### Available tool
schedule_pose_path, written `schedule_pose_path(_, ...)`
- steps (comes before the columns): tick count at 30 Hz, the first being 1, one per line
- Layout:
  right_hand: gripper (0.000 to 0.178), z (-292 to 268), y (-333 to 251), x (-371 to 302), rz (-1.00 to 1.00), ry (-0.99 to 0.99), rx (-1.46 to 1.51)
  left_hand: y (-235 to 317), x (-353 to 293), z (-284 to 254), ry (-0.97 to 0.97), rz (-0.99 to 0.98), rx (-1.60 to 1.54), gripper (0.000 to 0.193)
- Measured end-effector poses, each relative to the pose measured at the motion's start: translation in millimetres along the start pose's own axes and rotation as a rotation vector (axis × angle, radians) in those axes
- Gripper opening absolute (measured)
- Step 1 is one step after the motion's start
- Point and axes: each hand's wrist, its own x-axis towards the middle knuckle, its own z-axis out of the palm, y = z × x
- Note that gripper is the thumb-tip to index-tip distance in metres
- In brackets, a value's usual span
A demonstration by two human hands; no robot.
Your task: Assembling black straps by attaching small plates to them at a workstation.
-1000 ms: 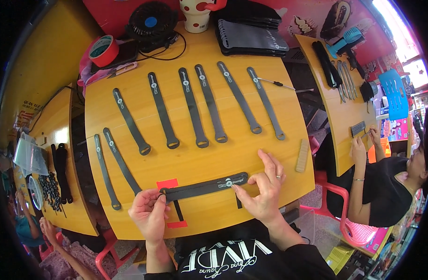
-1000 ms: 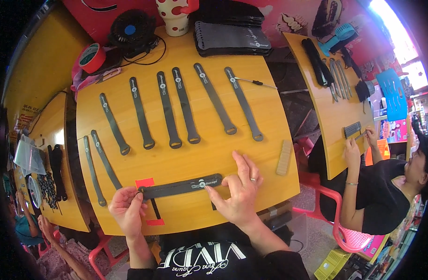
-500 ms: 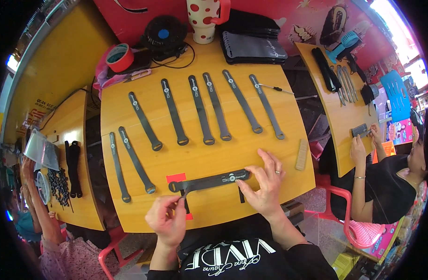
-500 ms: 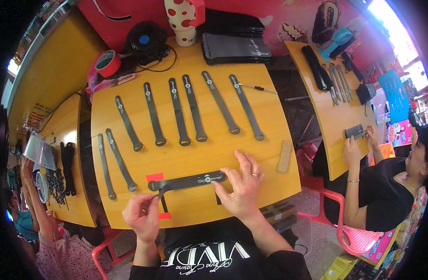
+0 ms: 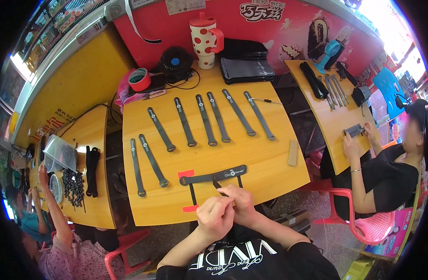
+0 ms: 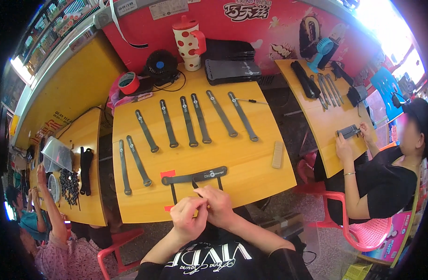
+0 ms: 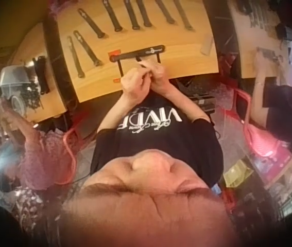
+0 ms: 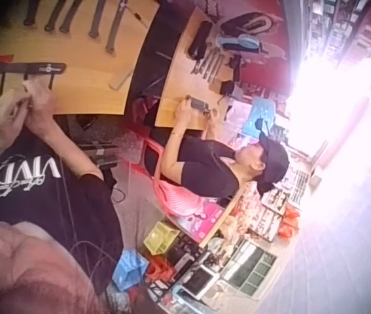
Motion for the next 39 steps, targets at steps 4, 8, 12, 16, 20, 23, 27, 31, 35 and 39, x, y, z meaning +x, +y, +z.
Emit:
schedule_pose_path(4,0.017,1.7,2.0,2.8,0.068,0.096,0.103,-21.9,6.8,-25.8,-0.096,0.039,0.154,0.02)
schedule_pose_path(8,0.012,0.2,2.5,1.3,0.146,0.145,0.118,-54.2,-0.3,-41.0,-0.296,-0.051,0.613,0.032)
schedule_pose_path(12,0.01,-37.0,8.4,0.3,0.395,0.261,0.277,-58.9,-12.6,-35.9,-0.34,-0.062,0.687,0.04)
schedule_pose_path(16,0.012,-122.5,24.2,-9.0,0.452,0.722,0.181,-59.7,-13.3,-37.8,-0.346,-0.059,0.734,0.042)
schedule_pose_path(20,0.015,-222.4,-5.0,-43.3,0.222,1.104,0.259,-53.6,-11.4,-36.4,-0.366,-0.036,0.764,0.045)
schedule_pose_path(23,0.013,-221.7,-40.0,-53.8,0.06,1.078,-0.325,-48.4,-6.0,-35.5,-0.403,-0.043,0.818,0.054)
schedule_pose_path(27,0.018,-152.2,-84.8,-25.9,-0.109,0.369,-0.536,8.1,-17.4,-26.5,-0.376,0.083,0.41,0.074)
schedule_pose_path(31,0.022,-82.4,-81.5,-20.6,-0.122,-0.081,-0.099,28.5,-30.5,-2.7,-0.395,0.011,-0.168,0.067)
schedule_pose_path(35,0.041,-89.0,-85.1,-8.6,-0.213,-0.316,-0.037,17.5,-34.8,-6.3,-0.245,-0.024,-0.299,0.038)
schedule_pose_path(39,0.046,-100.7,-47.0,-21.5,0.228,0.081,0.02,15.0,-34.5,-17.6,-0.051,-0.399,-0.641,0.022)
